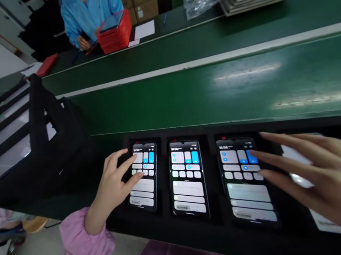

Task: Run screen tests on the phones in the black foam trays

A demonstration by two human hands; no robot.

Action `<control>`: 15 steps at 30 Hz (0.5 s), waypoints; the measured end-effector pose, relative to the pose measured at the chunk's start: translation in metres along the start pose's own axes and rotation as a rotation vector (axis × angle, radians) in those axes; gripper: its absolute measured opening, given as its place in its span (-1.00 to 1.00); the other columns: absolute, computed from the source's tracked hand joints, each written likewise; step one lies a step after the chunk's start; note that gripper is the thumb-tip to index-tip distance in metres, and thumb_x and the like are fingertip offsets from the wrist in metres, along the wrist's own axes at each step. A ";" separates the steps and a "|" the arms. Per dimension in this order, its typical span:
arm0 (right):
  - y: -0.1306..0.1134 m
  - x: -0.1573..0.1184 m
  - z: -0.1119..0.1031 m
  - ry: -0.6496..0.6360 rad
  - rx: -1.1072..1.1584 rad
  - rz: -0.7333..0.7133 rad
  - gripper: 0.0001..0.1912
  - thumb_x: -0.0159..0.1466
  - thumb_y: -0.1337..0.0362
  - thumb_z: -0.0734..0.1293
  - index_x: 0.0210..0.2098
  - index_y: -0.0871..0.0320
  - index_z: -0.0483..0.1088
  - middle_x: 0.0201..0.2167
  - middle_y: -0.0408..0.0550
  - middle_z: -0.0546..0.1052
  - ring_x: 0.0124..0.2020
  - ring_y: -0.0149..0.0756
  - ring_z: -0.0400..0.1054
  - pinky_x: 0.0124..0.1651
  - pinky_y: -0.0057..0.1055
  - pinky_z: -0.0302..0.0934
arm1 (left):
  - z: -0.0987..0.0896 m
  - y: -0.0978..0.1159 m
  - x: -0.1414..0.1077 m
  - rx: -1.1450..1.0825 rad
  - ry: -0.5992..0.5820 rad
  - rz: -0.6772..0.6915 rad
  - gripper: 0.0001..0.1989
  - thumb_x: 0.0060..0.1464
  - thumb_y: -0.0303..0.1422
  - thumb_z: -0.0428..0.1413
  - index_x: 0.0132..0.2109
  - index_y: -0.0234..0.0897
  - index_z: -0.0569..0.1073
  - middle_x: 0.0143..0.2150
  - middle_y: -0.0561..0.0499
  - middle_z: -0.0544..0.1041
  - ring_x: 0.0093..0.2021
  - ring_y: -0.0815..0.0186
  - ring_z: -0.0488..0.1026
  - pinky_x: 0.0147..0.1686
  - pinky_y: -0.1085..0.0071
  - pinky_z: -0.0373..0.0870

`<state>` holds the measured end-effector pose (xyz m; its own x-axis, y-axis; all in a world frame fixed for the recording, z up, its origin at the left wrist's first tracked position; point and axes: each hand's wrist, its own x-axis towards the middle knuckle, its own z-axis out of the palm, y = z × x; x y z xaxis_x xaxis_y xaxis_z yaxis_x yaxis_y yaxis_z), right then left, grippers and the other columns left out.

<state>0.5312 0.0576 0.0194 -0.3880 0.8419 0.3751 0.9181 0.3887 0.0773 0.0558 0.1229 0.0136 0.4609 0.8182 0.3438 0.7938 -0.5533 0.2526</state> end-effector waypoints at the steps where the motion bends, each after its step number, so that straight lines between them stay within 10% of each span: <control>1: -0.012 0.011 0.000 0.027 -0.003 -0.067 -0.42 0.65 -0.05 0.01 0.25 -0.08 0.59 0.42 0.07 0.47 0.28 0.13 0.41 0.11 0.09 0.30 | 0.000 -0.001 -0.001 0.008 -0.007 -0.008 -0.61 0.50 -0.14 0.16 0.35 -0.07 0.55 0.38 -0.19 0.45 0.38 -0.06 0.40 0.31 -0.11 0.55; 7: -0.030 0.037 0.014 0.063 0.019 -0.161 -0.47 0.66 0.06 0.06 0.15 0.02 0.64 0.39 0.14 0.48 0.22 0.16 0.43 0.08 0.12 0.29 | -0.006 0.002 0.004 0.059 -0.041 -0.032 -0.63 0.49 -0.10 0.16 0.30 -0.05 0.60 0.37 -0.19 0.49 0.38 -0.10 0.42 0.35 -0.21 0.49; 15: -0.025 0.036 0.015 0.119 0.010 -0.224 -0.44 0.66 0.10 0.03 0.13 0.12 0.63 0.31 0.23 0.53 0.18 0.22 0.45 0.01 0.09 0.25 | 0.013 0.072 0.050 0.101 -0.158 0.196 -0.53 0.47 0.03 0.17 0.33 -0.06 0.60 0.41 -0.24 0.52 0.43 -0.18 0.40 0.48 -0.58 0.08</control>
<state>0.4926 0.0838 0.0172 -0.5693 0.6846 0.4553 0.8090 0.5650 0.1620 0.1410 0.1263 0.0368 0.6599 0.7155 0.2296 0.7150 -0.6918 0.1011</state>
